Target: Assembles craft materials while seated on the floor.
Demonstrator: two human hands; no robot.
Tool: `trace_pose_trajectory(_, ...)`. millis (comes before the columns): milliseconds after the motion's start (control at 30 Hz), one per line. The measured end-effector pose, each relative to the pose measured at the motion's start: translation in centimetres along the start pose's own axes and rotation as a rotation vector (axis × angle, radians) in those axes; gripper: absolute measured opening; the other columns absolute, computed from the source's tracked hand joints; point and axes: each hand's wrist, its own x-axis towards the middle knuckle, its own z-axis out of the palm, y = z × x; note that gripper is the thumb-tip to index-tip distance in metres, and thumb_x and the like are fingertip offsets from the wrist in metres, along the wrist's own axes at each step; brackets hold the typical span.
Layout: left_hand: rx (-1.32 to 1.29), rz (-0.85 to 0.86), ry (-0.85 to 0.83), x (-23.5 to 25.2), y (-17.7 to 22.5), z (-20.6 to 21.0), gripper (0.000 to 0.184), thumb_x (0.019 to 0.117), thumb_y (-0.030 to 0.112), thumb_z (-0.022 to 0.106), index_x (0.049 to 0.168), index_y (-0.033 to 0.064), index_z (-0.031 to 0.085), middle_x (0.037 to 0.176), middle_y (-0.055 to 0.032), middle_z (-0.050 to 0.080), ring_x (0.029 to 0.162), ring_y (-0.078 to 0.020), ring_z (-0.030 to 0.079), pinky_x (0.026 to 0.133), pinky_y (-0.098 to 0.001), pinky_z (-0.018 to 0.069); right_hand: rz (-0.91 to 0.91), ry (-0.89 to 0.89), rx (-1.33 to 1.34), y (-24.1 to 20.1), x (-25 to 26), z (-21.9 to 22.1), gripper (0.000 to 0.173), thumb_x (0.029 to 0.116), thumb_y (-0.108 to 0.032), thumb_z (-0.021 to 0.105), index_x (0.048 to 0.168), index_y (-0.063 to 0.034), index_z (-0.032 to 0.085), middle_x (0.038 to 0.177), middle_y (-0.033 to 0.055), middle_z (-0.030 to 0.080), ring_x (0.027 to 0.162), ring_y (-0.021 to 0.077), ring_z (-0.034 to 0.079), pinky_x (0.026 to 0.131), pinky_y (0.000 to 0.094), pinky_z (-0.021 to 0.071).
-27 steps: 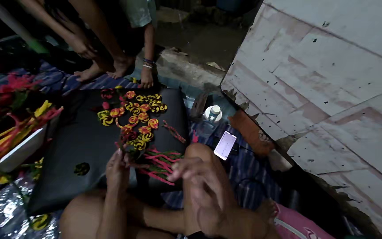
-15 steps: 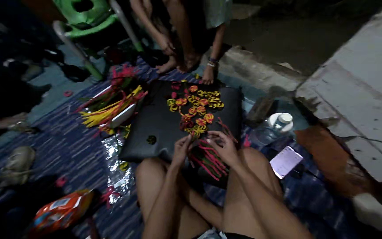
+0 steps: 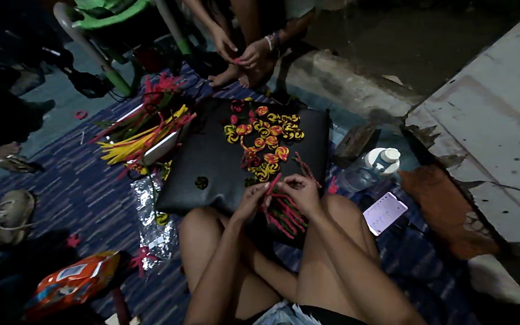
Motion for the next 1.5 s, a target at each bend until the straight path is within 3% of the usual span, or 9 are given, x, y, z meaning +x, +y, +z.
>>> trace_pose_trajectory(333, 0.018, 0.015, 0.01, 0.1, -0.4, -0.4, 0.02, 0.1022, 0.009, 0.049, 0.098, 0.0098, 0.068, 0.068, 0.0117, 0.064, 0.055, 0.0044, 0.055, 0.052, -0.0131, 0.0449, -0.03, 0.001, 0.013, 0.0, 0.2, -0.2, 0.009, 0.087, -0.002, 0.071, 0.095, 0.0034, 0.07, 0.088, 0.003, 0.069, 0.075, -0.0012, 0.063, 0.069, 0.0149, 0.0532)
trace_pose_trajectory(500, 0.229, 0.065, 0.276, 0.1, -0.6, -0.5, 0.018, 0.1042, 0.009, 0.052, 0.105, 0.0034, 0.069, 0.076, 0.0092, 0.068, 0.059, 0.0034, 0.058, 0.055, -0.0151, 0.0508, -0.453, -0.181, -0.053, 0.8, -0.8, 0.7, 0.01, 0.0825, -0.001, 0.071, 0.082, 0.0086, 0.069, 0.087, 0.0144, 0.069, 0.084, 0.0133, 0.066, 0.08, 0.0267, 0.0558)
trace_pose_trajectory(600, 0.468, 0.302, 0.277, -0.1, -1.1, -0.8, 0.018, 0.1009, 0.01, 0.058, 0.105, -0.0029, 0.07, 0.085, 0.0083, 0.07, 0.068, 0.0087, 0.059, 0.063, -0.0116, 0.0512, -0.602, -0.284, -0.107, 1.0, -1.2, 1.2, 0.008, 0.0822, 0.0, 0.075, 0.083, 0.0077, 0.073, 0.09, 0.0198, 0.071, 0.088, 0.0258, 0.07, 0.084, 0.0379, 0.0575)
trace_pose_trajectory(767, 0.582, 0.504, 0.093, -0.5, -1.3, -1.5, 0.028, 0.1021, 0.013, 0.052, 0.095, -0.0067, 0.07, 0.086, 0.0079, 0.069, 0.076, 0.0131, 0.059, 0.071, -0.0085, 0.0507, -0.429, -0.11, -0.011, 0.2, -0.3, 0.1, 0.013, 0.0893, -0.005, 0.073, 0.091, 0.0078, 0.075, 0.104, 0.0194, 0.072, 0.105, 0.0263, 0.066, 0.094, 0.0387, 0.0528)
trace_pose_trajectory(867, 0.587, 0.547, -0.03, -0.2, -1.5, -1.3, 0.035, 0.1063, 0.034, 0.05, 0.09, 0.0092, 0.07, 0.089, 0.0166, 0.065, 0.086, 0.0138, 0.057, 0.078, -0.0092, 0.0482, -0.343, -0.07, 0.013, 0.3, 0.7, -1.0, 0.016, 0.094, -0.007, 0.069, 0.097, 0.0082, 0.074, 0.107, 0.0184, 0.072, 0.103, 0.0204, 0.066, 0.089, 0.0327, 0.0527)
trace_pose_trajectory(967, 0.595, 0.491, -0.125, -0.1, -1.3, -0.7, 0.019, 0.0963, 0.019, 0.063, 0.093, 0.0024, 0.072, 0.089, 0.0118, 0.066, 0.082, 0.0129, 0.057, 0.075, -0.0082, 0.0489, -0.213, -0.057, 0.019, 0.4, 1.1, -1.6, 0.015, 0.0944, -0.006, 0.068, 0.096, 0.0078, 0.073, 0.101, 0.0171, 0.072, 0.096, 0.017, 0.067, 0.086, 0.0309, 0.0533)
trace_pose_trajectory(1133, 0.759, 0.417, -0.112, -0.2, -1.0, -0.7, 0.028, 0.1043, 0.013, 0.047, 0.096, -0.0056, 0.067, 0.084, 0.0063, 0.065, 0.074, 0.0138, 0.055, 0.071, -0.0062, 0.047, 0.034, -0.076, 0.016, 0.0, 1.3, -2.4, 0.015, 0.0924, -0.009, 0.072, 0.092, 0.0063, 0.073, 0.091, 0.0123, 0.071, 0.085, 0.0116, 0.064, 0.08, 0.0294, 0.0519)
trace_pose_trajectory(1300, 1.23, 0.471, -0.143, -0.2, -1.0, -0.1, 0.031, 0.1025, 0.011, 0.049, 0.095, -0.0144, 0.065, 0.091, -0.0289, 0.065, 0.091, -0.0471, 0.065, 0.085, -0.0627, 0.0494, 0.204, -0.142, 0.059, 0.1, 1.7, -3.0, 0.016, 0.0926, -0.009, 0.073, 0.091, 0.0065, 0.07, 0.081, 0.0076, 0.066, 0.073, 0.0072, 0.056, 0.072, 0.0265, 0.047)
trace_pose_trajectory(1500, 1.228, 0.596, 0.168, -0.7, -1.3, 2.0, 0.031, 0.0994, -0.004, 0.049, 0.125, -0.0138, 0.062, 0.106, -0.0338, 0.066, 0.088, -0.0461, 0.067, 0.076, -0.0572, 0.0549, -0.135, -0.086, 0.127, -0.9, 0.9, -2.7, 0.015, 0.0913, -0.003, 0.072, 0.092, 0.0117, 0.069, 0.091, 0.016, 0.068, 0.086, 0.0124, 0.062, 0.079, 0.0258, 0.0512)
